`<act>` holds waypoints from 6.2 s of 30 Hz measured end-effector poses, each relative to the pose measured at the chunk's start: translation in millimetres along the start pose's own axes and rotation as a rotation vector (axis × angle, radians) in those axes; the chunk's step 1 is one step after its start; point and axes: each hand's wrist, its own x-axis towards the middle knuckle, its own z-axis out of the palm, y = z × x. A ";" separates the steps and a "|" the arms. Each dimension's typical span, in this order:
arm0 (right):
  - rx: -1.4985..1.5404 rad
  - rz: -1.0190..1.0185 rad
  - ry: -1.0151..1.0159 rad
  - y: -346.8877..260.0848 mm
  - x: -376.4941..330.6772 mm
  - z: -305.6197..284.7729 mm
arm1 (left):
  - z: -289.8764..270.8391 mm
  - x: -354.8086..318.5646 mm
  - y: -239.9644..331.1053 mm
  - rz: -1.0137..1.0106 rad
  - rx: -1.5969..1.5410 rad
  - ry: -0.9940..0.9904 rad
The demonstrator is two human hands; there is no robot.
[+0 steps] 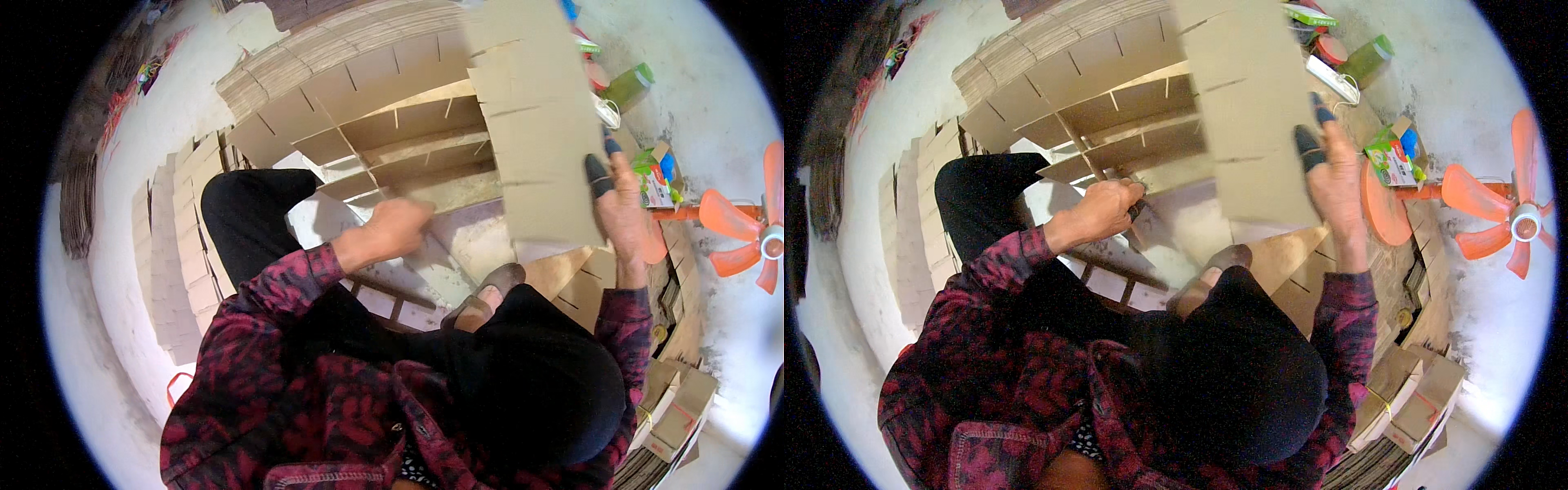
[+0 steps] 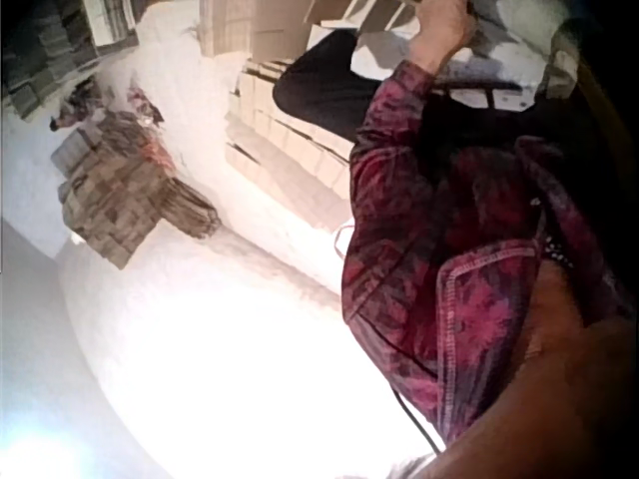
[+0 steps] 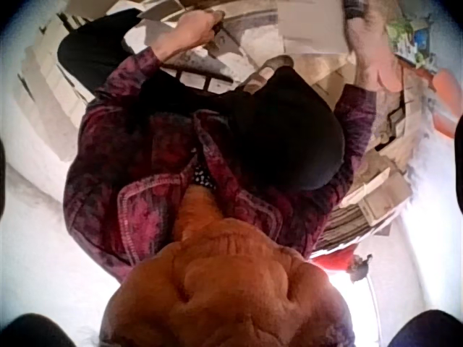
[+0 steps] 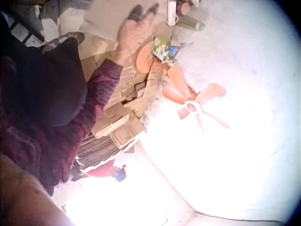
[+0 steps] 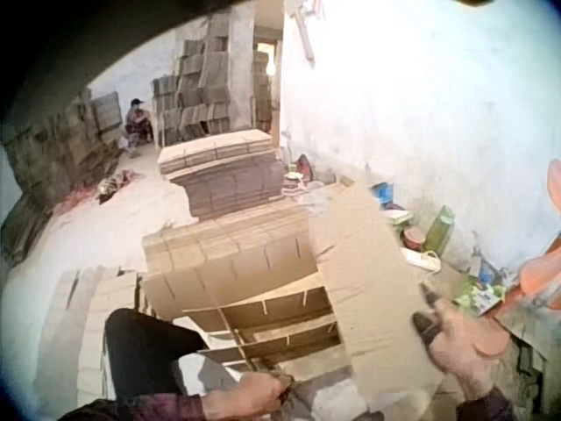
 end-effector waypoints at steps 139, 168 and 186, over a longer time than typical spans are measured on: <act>-0.145 -0.119 -0.424 -21.0 -5.9 44.7 | 4.6 64.9 18.1 0.074 0.006 -0.120; 0.050 0.492 -0.004 118.6 6.8 17.2 | 2.7 22.2 -3.5 0.120 0.162 -0.039; -0.531 0.493 0.261 105.7 -207.5 -94.2 | 4.8 90.7 57.8 0.245 0.018 0.076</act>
